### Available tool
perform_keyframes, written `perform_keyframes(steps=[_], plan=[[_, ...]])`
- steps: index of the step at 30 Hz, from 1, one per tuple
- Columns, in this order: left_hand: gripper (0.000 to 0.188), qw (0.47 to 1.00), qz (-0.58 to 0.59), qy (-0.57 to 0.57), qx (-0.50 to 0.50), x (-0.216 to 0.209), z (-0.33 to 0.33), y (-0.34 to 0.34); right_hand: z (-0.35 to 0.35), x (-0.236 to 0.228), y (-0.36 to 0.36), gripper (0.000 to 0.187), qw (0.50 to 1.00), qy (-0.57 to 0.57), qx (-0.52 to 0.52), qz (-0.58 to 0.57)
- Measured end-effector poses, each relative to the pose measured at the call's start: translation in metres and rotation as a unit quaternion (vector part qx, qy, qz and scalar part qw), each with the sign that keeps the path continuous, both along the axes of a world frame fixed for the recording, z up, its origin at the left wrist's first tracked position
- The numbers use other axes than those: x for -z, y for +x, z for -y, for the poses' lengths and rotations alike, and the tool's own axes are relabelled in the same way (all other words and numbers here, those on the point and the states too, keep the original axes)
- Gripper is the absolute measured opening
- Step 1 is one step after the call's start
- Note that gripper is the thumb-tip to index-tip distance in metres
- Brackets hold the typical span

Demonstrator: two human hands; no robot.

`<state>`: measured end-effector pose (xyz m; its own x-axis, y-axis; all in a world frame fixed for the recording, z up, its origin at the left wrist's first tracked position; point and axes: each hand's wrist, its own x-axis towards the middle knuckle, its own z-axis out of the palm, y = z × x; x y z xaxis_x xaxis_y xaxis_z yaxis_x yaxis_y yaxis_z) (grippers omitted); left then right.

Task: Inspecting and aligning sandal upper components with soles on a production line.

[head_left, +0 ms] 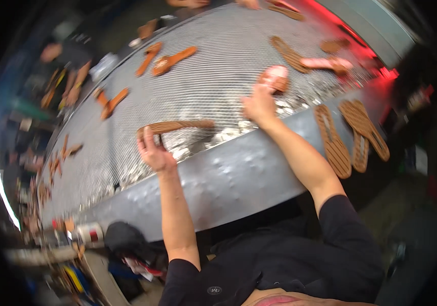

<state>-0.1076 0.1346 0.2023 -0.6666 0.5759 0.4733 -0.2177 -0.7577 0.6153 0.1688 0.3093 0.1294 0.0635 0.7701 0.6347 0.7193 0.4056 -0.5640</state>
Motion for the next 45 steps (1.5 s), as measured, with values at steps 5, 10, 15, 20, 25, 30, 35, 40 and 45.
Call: perform_keyframes(steps=[5, 10, 15, 20, 25, 30, 35, 40, 45], plan=[[0.04, 0.997, 0.076, 0.011, 0.013, -0.023, 0.173, -0.105, 0.095, -0.041, -0.07, 0.105, 0.988, -0.103, 0.101, 0.049], [0.033, 0.991, 0.113, 0.058, 0.036, -0.031, 0.306, -0.155, 0.156, -0.08, -0.102, 0.077, 0.96, -0.176, 0.163, 0.144], [0.049, 0.991, 0.096, 0.049, 0.078, 0.059, 0.353, -0.213, 0.22, -0.101, -0.124, 0.039, 0.972, -0.136, 0.15, 0.123], [0.055, 0.945, 0.22, 0.005, 0.241, 0.081, 0.352, -0.198, 0.239, -0.048, -0.034, 0.034, 0.951, -0.058, -0.188, -0.238], [0.065, 0.928, 0.224, 0.0, 0.298, 0.094, 0.369, -0.19, 0.365, -0.052, -0.12, 0.027, 0.77, -0.107, -0.409, -0.477], [0.07, 0.922, 0.2, -0.011, 0.332, 0.094, 0.385, -0.168, 0.421, -0.024, -0.136, 0.024, 0.768, -0.107, -0.43, -0.463], [0.081, 0.918, 0.22, -0.033, 0.329, 0.105, 0.375, -0.17, 0.462, -0.008, -0.16, 0.028, 0.797, -0.124, -0.417, -0.418], [0.077, 0.934, 0.204, -0.042, 0.291, 0.12, 0.34, -0.142, 0.456, 0.061, -0.173, 0.026, 0.8, -0.124, -0.467, -0.355], [0.08, 0.904, 0.241, -0.04, 0.351, 0.182, 0.288, -0.105, 0.441, 0.143, -0.169, 0.026, 0.771, -0.192, -0.479, -0.373]])
